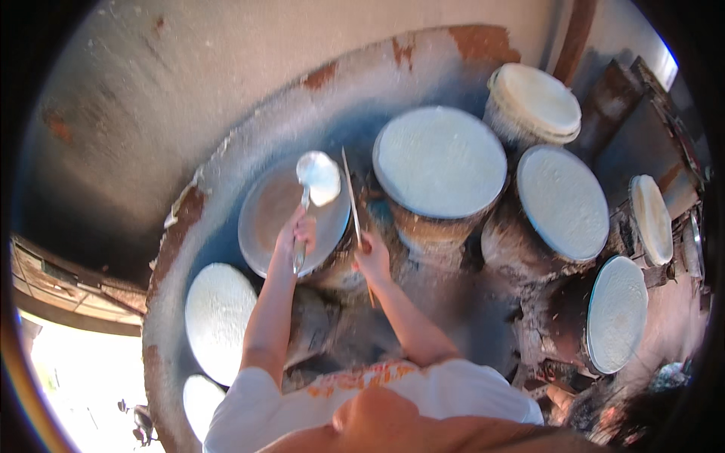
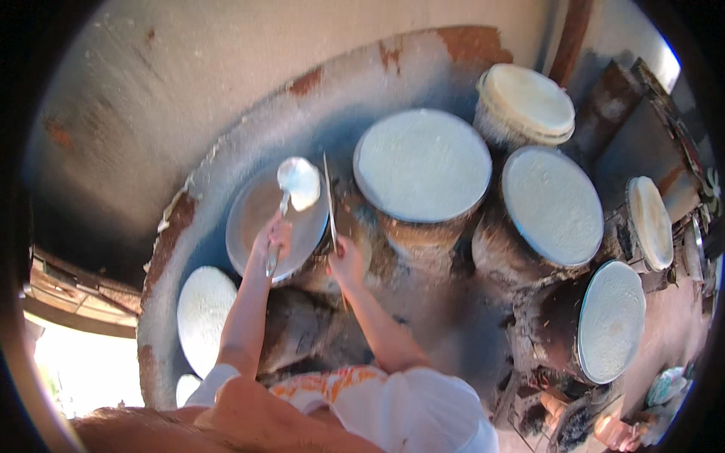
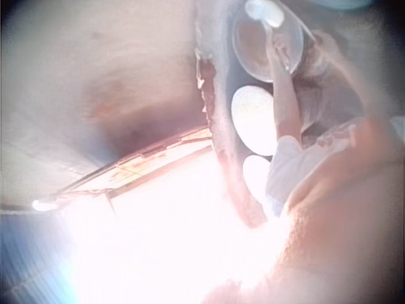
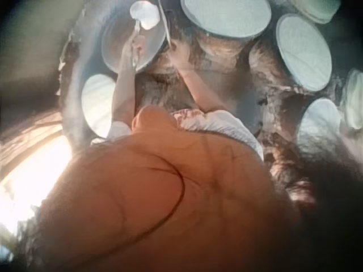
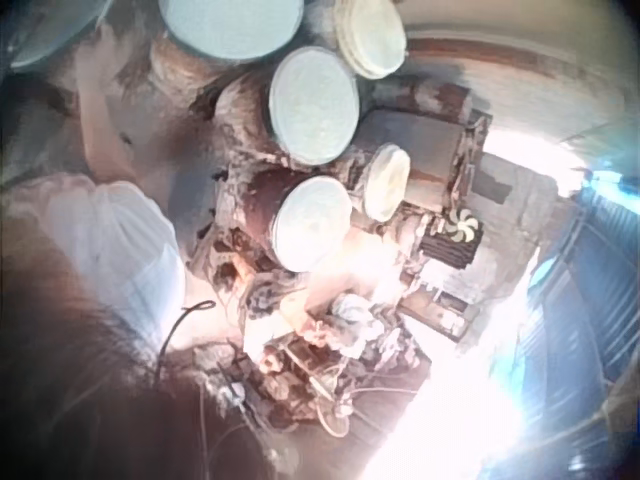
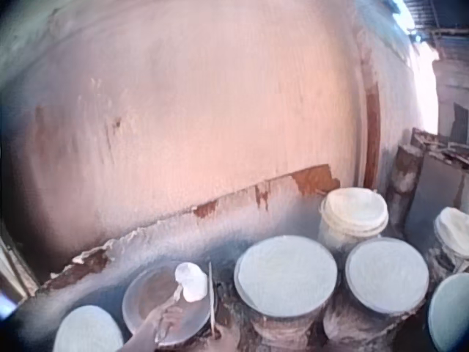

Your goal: The person prepares spring roll wrappers by ladling batter onto heated plates, spreading it into thin circles with a tool, and peeling the cooked wrappers off to stack them.

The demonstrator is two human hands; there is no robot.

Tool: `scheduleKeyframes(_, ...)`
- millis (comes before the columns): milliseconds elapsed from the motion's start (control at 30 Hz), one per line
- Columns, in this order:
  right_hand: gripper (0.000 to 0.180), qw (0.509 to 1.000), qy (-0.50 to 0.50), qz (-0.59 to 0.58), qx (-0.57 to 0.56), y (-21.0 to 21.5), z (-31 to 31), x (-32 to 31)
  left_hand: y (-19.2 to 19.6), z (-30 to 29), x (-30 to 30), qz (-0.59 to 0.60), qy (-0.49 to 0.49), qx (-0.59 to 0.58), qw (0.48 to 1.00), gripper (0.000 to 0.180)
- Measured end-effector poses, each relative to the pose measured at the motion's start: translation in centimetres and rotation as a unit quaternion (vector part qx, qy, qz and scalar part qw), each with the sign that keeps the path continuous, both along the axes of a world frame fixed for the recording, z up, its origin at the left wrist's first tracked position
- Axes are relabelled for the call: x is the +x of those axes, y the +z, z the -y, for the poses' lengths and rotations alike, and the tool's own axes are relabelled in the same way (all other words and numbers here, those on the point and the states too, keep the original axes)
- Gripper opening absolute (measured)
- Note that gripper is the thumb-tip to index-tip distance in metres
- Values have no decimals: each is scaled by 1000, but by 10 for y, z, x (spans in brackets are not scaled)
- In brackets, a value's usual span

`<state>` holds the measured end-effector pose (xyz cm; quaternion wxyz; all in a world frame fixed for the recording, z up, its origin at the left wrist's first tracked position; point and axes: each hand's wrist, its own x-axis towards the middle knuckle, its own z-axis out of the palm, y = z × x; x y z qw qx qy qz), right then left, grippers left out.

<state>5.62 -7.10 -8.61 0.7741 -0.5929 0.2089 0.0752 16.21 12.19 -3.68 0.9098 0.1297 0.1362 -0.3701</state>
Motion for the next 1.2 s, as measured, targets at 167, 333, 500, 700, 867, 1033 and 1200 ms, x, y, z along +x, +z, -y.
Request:
scheduleKeyframes(167,37,915,40,161,-367,-10,-10,42,4,-2,18,66,45,153,985,17)
scheduleKeyframes(333,48,856,79,192,-473,32,-36,79,8,-22,42,205,73,299,929,35)
scheduleKeyframes(500,48,780,144,223,-567,33,7,28,16,-26,42,239,92,461,849,48)
scheduleKeyframes(700,38,761,125,274,-575,45,-20,78,0,-56,49,301,122,628,707,54)
scheduleKeyframes(867,41,766,136,253,-575,22,-28,44,-28,-72,13,356,27,851,386,50)
scheduleKeyframes(1033,40,754,137,289,-574,40,-28,88,-14,-108,12,315,16,912,263,47)
scheduleKeyframes(1200,39,762,179,297,-547,25,-40,82,-2,-93,-13,307,98,847,423,50)
